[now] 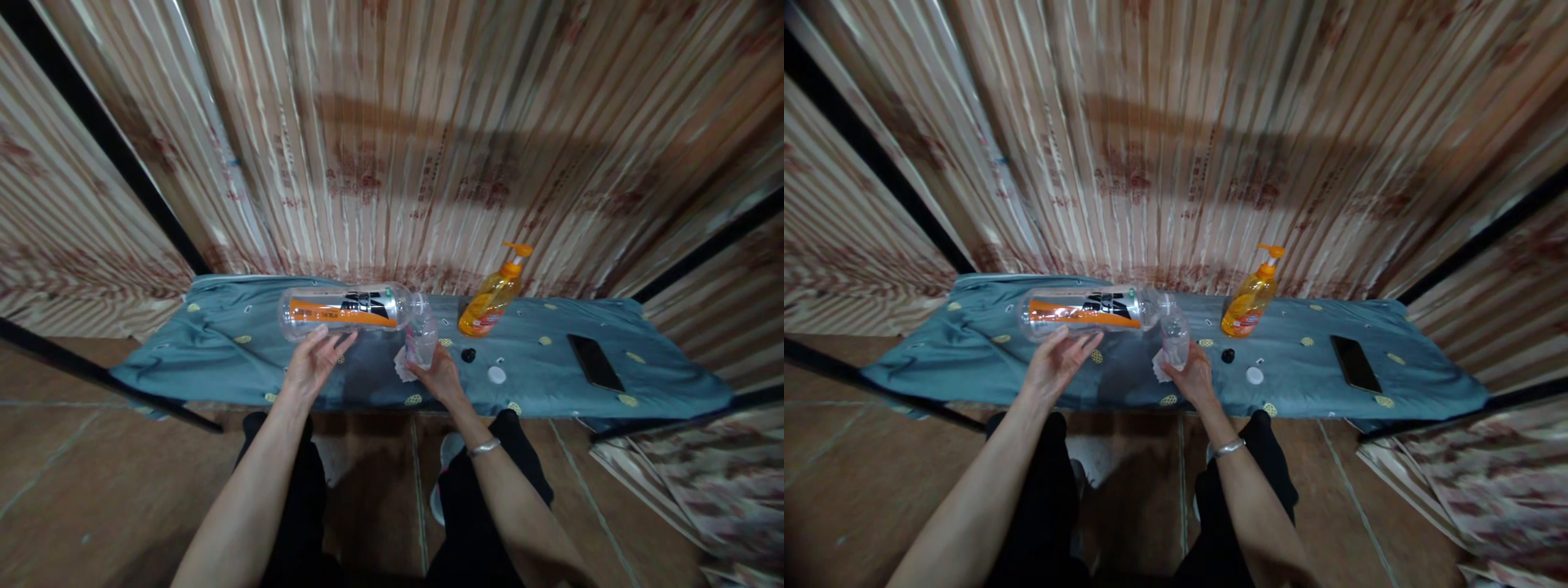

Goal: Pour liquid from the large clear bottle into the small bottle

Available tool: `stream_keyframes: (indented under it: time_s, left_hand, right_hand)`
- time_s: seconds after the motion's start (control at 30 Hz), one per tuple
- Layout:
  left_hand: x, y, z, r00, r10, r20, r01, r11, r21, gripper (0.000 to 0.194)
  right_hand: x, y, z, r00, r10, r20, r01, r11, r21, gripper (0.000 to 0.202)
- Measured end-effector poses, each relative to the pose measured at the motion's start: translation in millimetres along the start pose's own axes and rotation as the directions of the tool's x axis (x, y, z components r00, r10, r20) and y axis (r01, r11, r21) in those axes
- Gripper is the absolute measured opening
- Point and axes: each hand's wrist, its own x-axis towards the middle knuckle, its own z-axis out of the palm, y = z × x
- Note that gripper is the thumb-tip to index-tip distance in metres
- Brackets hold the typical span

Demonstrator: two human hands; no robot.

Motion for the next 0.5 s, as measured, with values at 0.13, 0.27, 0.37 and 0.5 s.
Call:
stream_keyframes:
  time_s: [0.13,0.27,0.37,0.5]
  left_hand:
    - [0.4,-0.6,-0.4,1.000,-0.002,0.014,0.002,1.000,0.005,0.011]
    - [0.4,-0.9,-0.5,1.000,-0.010,0.014,0.010,1.000,0.005,0.011]
    - [-0.3,-0.6,0.8,1.000,-0.014,0.008,0.014,1.000,-0.001,0.013]
    - [-0.8,-0.6,2.2,1.000,-0.013,0.007,0.013,1.000,-0.007,0.012]
  right_hand:
    - [-0.9,-2.8,-1.4,0.999,0.030,0.022,-0.030,0.999,-0.015,0.058]
    - [-0.9,-5.0,-3.0,0.996,0.077,0.053,-0.075,0.997,-0.028,0.059]
    - [-0.5,-5.6,-4.0,0.992,0.105,0.072,-0.102,0.994,-0.044,0.062]
    - [-0.7,-4.9,-4.4,0.989,0.111,0.093,-0.104,0.992,-0.078,0.060]
